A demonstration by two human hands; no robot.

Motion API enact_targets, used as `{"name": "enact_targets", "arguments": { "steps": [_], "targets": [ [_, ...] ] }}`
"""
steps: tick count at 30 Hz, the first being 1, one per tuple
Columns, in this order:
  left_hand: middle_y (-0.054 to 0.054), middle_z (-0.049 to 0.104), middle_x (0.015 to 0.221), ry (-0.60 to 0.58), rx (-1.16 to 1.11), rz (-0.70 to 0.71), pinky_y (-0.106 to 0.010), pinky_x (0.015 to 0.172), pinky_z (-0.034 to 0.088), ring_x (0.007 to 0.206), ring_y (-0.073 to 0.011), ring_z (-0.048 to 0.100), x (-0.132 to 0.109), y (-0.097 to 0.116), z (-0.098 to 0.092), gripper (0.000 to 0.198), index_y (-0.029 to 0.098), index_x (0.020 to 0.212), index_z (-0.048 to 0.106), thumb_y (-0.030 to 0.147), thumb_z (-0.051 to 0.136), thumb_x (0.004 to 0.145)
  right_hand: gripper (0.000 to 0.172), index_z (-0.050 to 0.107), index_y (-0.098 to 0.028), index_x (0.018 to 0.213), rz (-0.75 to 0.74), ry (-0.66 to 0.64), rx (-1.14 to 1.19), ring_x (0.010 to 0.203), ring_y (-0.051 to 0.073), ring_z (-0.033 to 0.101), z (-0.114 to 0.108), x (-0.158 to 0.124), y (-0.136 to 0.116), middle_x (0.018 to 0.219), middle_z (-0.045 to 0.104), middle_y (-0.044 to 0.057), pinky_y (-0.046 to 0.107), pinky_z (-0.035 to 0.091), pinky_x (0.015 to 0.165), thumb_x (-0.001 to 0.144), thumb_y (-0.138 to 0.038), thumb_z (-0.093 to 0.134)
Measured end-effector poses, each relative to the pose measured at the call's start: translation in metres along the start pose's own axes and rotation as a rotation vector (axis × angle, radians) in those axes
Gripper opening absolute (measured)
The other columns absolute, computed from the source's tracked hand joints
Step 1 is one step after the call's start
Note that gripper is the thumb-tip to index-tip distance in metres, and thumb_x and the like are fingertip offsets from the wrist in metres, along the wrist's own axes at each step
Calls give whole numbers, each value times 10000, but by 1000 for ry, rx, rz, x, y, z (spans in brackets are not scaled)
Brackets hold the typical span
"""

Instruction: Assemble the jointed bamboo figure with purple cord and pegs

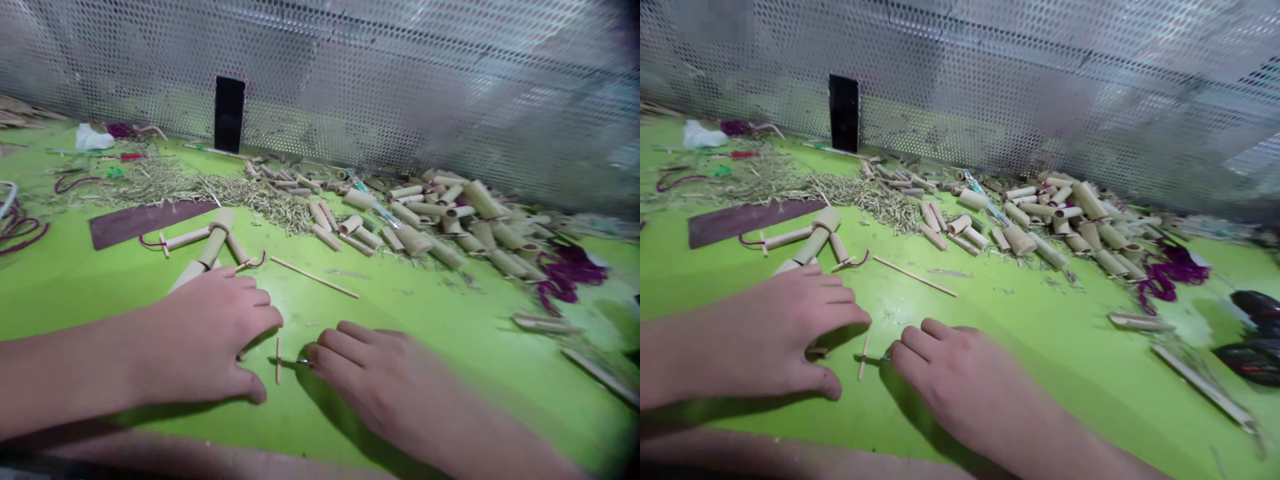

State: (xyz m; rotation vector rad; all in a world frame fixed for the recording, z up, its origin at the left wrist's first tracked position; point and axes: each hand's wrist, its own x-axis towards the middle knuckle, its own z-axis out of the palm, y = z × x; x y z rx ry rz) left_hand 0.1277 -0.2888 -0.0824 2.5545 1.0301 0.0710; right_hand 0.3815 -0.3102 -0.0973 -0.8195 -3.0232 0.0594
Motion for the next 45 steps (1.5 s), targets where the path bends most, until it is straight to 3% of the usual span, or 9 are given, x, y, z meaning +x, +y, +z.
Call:
{"name": "enact_targets", "arguments": {
  "steps": [4,9,15,24,30,35,39,45],
  "targets": [
    [2,679,845,16,18,17,-379,749,379,833,-233,599,-2,2,-5,332,213,846,703,490,860,755,187,598,-191,903,-3,-1,-7,642,170,521,-2,1,-1,826,637,19,312,357,585,916,-22,519],
    [4,656,777,125,20,171,-360,709,341,739,-195,559,-1,1,14,169,205,818,684,278,652,967,183,584,-190,859,-30,23,21,628,165,485,3,2,3,771,601,11,314,330,572,978,-81,497],
    [-14,637,774,148,104,218,-368,680,323,710,-189,524,-6,-2,25,185,182,774,627,122,569,940,210,570,-182,848,-60,44,44,653,171,470,8,3,7,766,578,11,321,309,573,1001,-88,461],
    [-21,633,833,163,29,51,-384,732,374,760,-207,540,-16,1,10,21,194,820,614,203,631,812,190,580,-182,851,-34,-5,62,646,161,475,6,9,2,778,590,18,300,328,587,984,-82,488],
    [-20,619,814,161,50,32,-386,727,380,750,-213,537,-20,1,17,52,191,833,623,227,649,806,180,573,-181,842,-29,-21,36,623,152,468,6,15,-2,781,591,13,300,320,576,976,-76,514],
    [-38,667,911,125,47,26,-405,782,394,844,-245,581,-14,1,17,275,178,959,695,429,738,856,123,586,-182,891,-49,-36,-9,687,172,525,7,21,-5,832,621,27,310,367,605,961,-85,561],
    [-28,670,886,77,62,67,-392,761,381,851,-238,591,-8,0,17,235,187,935,737,418,746,895,131,579,-190,898,-51,5,-61,694,189,533,12,22,-7,831,622,22,324,356,589,893,-69,628],
    [-27,659,851,42,25,22,-381,762,389,839,-232,595,-2,3,18,246,172,915,746,415,768,886,166,563,-196,881,-51,61,-145,688,190,528,14,17,-7,801,613,16,326,330,582,856,-46,629]
  ]
}}
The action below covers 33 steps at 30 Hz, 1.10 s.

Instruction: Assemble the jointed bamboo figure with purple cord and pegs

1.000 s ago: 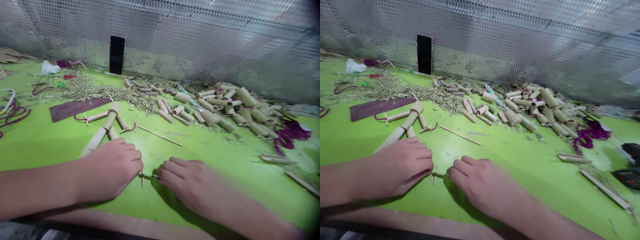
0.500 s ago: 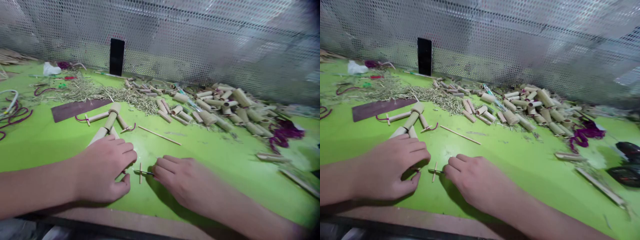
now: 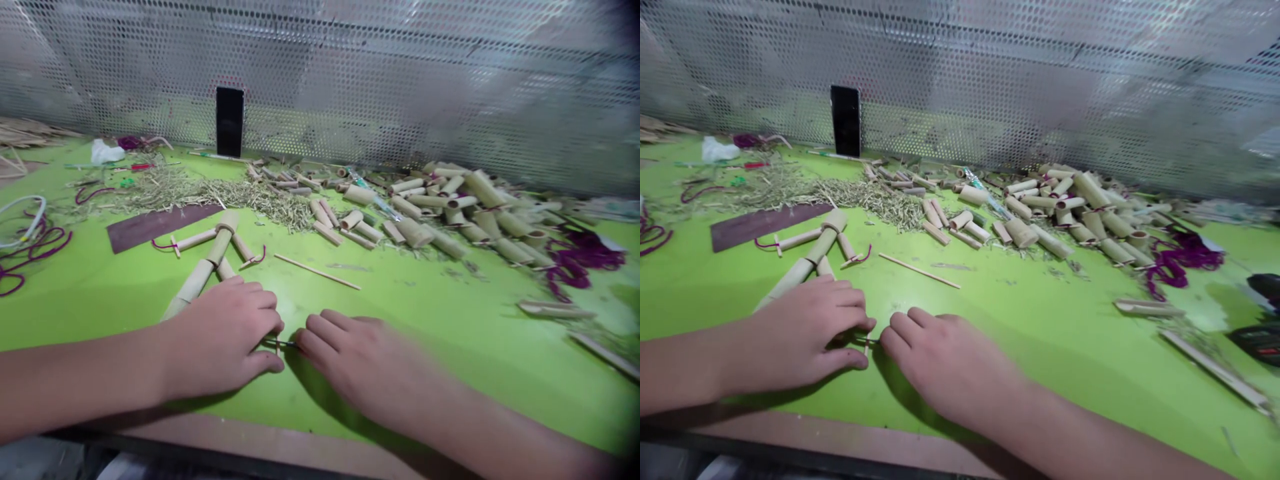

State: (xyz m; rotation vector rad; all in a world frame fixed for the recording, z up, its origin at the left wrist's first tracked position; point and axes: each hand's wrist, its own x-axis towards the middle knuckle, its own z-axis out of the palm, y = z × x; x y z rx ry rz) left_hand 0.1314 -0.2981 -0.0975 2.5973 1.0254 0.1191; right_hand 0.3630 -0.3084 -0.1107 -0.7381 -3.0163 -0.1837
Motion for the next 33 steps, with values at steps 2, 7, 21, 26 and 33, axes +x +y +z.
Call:
{"name": "enact_targets", "arguments": {
  "steps": [2,7,21,26,33],
  "targets": [
    [-32,660,856,-3,3,-2,-383,766,393,839,-235,594,1,2,1,243,164,926,745,405,756,898,166,565,-197,889,7,4,2,683,187,525,-1,-2,1,801,614,12,325,324,581,855,-49,634],
    [-36,667,881,-10,-22,-17,-390,789,409,867,-243,601,5,7,3,240,165,943,738,403,742,910,168,572,-197,889,20,8,41,674,175,527,-4,-7,5,804,626,7,316,316,580,855,-45,636],
    [-39,676,877,6,-21,-5,-406,794,423,862,-250,611,12,14,6,254,160,960,743,408,745,906,221,615,-197,896,22,-59,93,615,143,552,-18,-19,16,792,648,-20,301,345,587,818,10,602],
    [-40,675,887,-10,-25,-16,-416,813,433,871,-254,615,12,14,4,257,163,959,745,413,752,899,229,621,-195,914,7,-68,89,618,152,564,-17,-22,16,798,651,-20,302,375,597,805,6,622],
    [-45,667,869,-25,-4,-24,-415,819,438,876,-259,617,14,14,3,257,159,916,740,414,752,898,242,625,-178,941,0,-94,70,669,180,590,-19,-18,10,851,667,21,313,430,629,805,21,612]
  ]
}}
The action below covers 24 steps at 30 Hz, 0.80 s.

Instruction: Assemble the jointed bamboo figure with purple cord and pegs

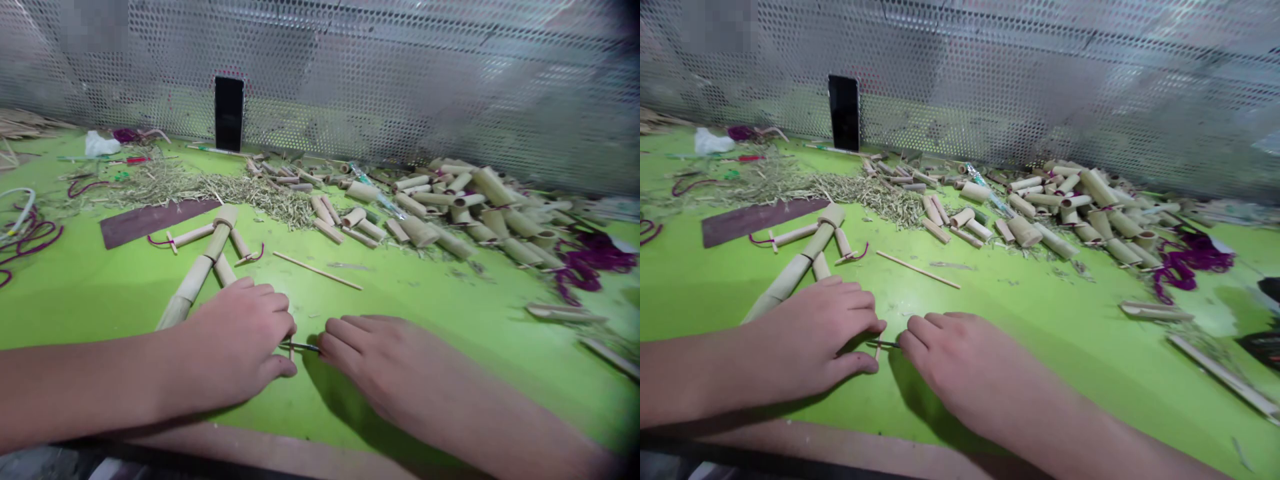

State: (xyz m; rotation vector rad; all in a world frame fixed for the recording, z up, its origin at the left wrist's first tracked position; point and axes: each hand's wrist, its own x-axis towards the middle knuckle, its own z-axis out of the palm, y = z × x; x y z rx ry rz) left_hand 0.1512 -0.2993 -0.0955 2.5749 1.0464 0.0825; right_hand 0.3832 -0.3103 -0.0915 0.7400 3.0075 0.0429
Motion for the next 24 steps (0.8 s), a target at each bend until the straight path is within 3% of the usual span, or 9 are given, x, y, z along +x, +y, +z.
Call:
{"name": "enact_targets", "arguments": {
  "steps": [11,24],
  "targets": [
    [-55,674,854,-16,39,8,-417,812,448,861,-264,625,-2,-2,-3,251,150,901,743,401,747,898,218,583,-181,847,-4,-6,7,646,159,541,5,9,0,810,631,26,289,397,610,847,34,548],
    [-50,683,860,22,76,34,-423,793,434,851,-270,618,-7,-7,0,245,173,894,744,418,755,889,93,625,-166,911,-33,-120,6,709,194,538,0,23,-6,850,636,42,329,407,645,949,-92,581]
  ]
}}
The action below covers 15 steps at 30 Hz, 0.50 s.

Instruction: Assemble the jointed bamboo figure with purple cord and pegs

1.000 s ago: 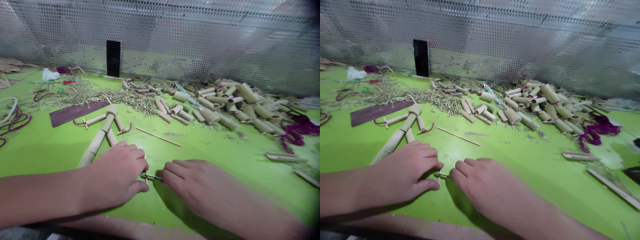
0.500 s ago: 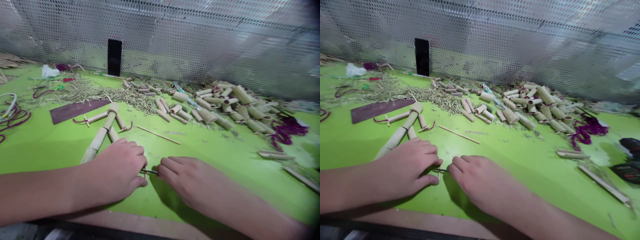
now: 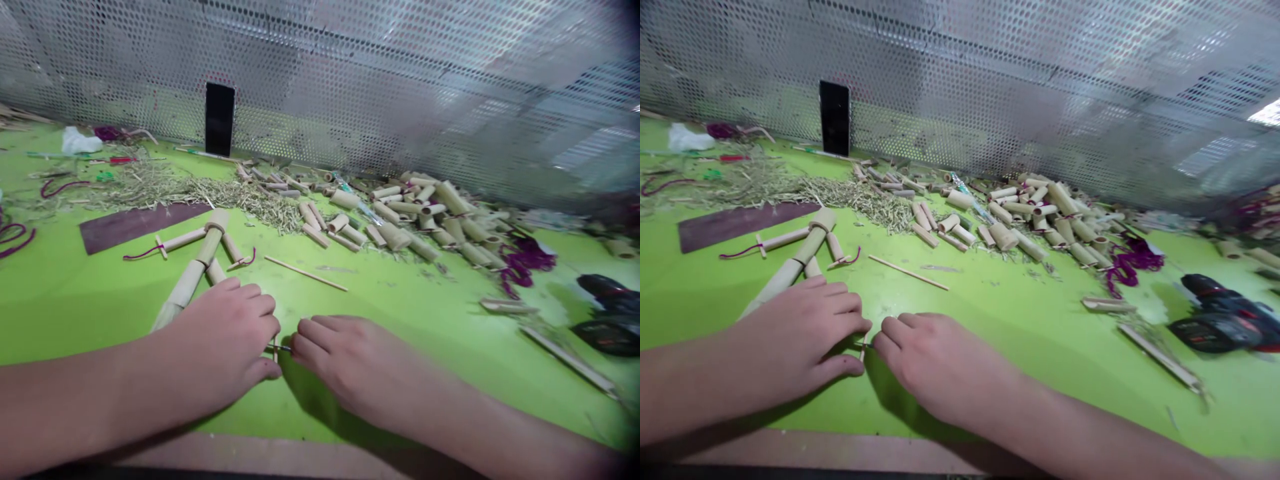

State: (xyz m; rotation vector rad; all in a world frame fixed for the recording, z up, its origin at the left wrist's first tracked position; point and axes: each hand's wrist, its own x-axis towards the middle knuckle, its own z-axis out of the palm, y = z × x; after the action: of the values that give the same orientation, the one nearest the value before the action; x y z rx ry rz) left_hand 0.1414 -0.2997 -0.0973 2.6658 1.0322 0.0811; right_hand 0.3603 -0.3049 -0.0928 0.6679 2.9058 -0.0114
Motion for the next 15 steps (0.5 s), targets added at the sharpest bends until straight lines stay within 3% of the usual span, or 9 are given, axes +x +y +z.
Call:
{"name": "enact_targets", "arguments": {
  "steps": [9,15],
  "targets": [
    [-38,673,843,41,-23,-6,-399,785,421,851,-256,612,-1,-5,2,340,165,854,717,495,794,840,65,646,-169,940,28,39,-31,709,190,560,1,4,-2,809,631,19,323,404,638,956,-113,616],
    [-42,682,887,59,-78,-27,-409,834,442,885,-255,623,-2,-7,2,314,169,915,734,469,797,845,221,665,-177,874,90,250,-52,638,170,552,-12,-19,24,729,618,15,309,389,636,1016,-142,500]
  ]
}}
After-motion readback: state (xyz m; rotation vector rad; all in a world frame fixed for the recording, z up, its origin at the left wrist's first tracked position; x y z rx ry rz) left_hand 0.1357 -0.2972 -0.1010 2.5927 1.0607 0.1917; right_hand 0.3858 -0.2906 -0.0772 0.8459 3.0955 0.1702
